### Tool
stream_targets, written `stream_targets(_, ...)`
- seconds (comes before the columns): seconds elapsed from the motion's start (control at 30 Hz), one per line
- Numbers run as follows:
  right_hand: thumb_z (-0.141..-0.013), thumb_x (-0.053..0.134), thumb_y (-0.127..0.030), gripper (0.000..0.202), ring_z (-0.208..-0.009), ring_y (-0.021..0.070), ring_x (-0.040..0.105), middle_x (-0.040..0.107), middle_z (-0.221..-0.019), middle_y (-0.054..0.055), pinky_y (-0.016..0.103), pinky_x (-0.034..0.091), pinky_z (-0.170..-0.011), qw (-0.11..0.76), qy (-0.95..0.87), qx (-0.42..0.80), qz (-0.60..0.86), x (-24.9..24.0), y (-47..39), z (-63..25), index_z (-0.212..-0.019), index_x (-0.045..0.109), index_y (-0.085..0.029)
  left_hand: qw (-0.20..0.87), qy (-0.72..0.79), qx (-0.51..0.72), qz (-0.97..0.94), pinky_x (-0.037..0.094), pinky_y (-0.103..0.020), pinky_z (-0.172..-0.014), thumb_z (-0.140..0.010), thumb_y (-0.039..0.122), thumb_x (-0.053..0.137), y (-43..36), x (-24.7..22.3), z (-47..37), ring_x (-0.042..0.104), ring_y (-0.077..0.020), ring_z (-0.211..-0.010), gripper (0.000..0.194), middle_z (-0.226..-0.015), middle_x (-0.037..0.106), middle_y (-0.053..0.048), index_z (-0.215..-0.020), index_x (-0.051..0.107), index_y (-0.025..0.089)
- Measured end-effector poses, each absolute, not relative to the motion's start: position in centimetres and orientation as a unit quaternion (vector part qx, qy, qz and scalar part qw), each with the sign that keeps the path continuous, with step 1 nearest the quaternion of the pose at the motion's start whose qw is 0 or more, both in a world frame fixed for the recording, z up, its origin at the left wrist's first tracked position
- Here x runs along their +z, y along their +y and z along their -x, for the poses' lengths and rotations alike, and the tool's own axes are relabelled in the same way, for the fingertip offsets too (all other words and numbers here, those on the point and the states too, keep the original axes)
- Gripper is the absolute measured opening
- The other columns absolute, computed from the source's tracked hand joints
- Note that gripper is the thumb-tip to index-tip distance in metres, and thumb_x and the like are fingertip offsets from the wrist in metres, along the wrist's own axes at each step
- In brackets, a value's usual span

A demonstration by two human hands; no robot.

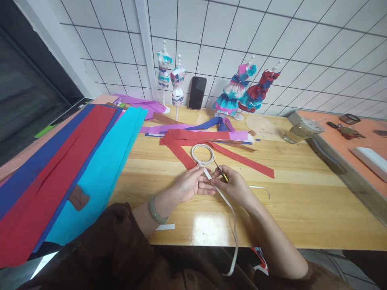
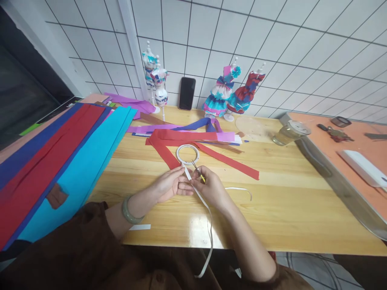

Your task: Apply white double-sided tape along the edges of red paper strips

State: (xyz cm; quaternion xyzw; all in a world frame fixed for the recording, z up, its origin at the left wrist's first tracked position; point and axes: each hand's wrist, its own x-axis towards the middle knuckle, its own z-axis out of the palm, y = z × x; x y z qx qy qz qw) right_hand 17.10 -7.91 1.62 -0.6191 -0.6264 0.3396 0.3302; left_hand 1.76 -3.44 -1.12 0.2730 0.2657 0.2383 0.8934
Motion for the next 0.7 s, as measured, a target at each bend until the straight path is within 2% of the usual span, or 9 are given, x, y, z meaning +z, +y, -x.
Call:
stream_targets(0.17, -0.073, 0.058, -0.027, 0.012, -0.065, 0.0121, 0.051, 0.055, -0.075, -0.001, 0.025, 0.041, -0.062, 0.339, -0.609, 0.395, 0.599, 1.4, -8.2, -17.4, -0.078, 0.051, -0.019, 0.878, 0.276, 0.244, -0.304, 0.051, -0.03, -0.053, -0.085, 0.027, 0.042, -3.6, -1.3, -1.9, 0.065, -0.0199, -0.062, 0.02, -0.08, 0.062, -0.009, -0.102, 0.043, 0.016)
stream_targets(0.3, -0.074, 0.06, -0.036, 0.02, -0.066, 0.0121, 0.051, 0.054, -0.074, 0.001, 0.024, 0.04, -0.059, 0.339, -0.605, 0.409, 0.593, 1.5, -8.4, -18.0, -0.078, 0.052, -0.017, 0.873, 0.275, 0.251, -0.314, 0.051, -0.028, -0.049, -0.085, 0.029, 0.043, -3.7, -1.6, -2.0, 0.066, -0.0221, -0.065, 0.02, -0.082, 0.062, -0.01, -0.1, 0.041, 0.016)
stream_targets(0.4, -0.077, 0.054, -0.044, 0.027, -0.046, 0.0066, 0.038, 0.048, -0.061, -0.004, 0.021, 0.031, -0.043, 0.324, -0.572, 0.454, 0.601, 1.9, -8.8, -18.5, -0.084, 0.05, -0.018, 0.868, 0.288, 0.256, -0.314, 0.051, -0.027, -0.048, -0.085, 0.03, 0.042, -3.7, -1.6, -2.0, 0.066, -0.022, -0.065, 0.018, -0.083, 0.063, -0.011, -0.098, 0.039, 0.017)
stream_targets(0.47, -0.079, 0.051, -0.047, 0.029, -0.04, 0.005, 0.029, 0.042, -0.055, -0.007, 0.02, 0.025, -0.039, 0.311, -0.558, 0.471, 0.608, 2.2, -9.2, -19.0, -0.086, 0.049, -0.018, 0.868, 0.289, 0.262, -0.308, 0.051, -0.028, -0.05, -0.086, 0.03, 0.041, -3.7, -1.6, -2.0, 0.066, -0.0215, -0.065, 0.017, -0.084, 0.063, -0.012, -0.097, 0.038, 0.017)
stream_targets(0.53, -0.078, 0.052, -0.047, 0.029, -0.042, 0.0057, 0.032, 0.045, -0.058, -0.006, 0.021, 0.028, -0.041, 0.294, -0.57, 0.459, 0.615, 2.4, -9.7, -19.5, -0.085, 0.049, -0.018, 0.869, 0.287, 0.269, -0.299, 0.051, -0.029, -0.05, -0.086, 0.029, 0.042, -3.6, -1.6, -2.0, 0.066, -0.0212, -0.065, 0.016, -0.087, 0.064, -0.013, -0.096, 0.037, 0.018)
stream_targets(0.7, -0.073, 0.059, -0.044, 0.027, -0.063, 0.0125, 0.049, 0.055, -0.072, 0.0, 0.026, 0.04, -0.058, 0.248, -0.618, 0.427, 0.612, 2.3, -10.8, -21.0, -0.077, 0.054, -0.018, 0.869, 0.287, 0.276, -0.294, 0.051, -0.029, -0.049, -0.086, 0.027, 0.041, -3.5, -1.5, -2.0, 0.066, -0.0215, -0.065, 0.015, -0.086, 0.064, -0.013, -0.096, 0.037, 0.018)
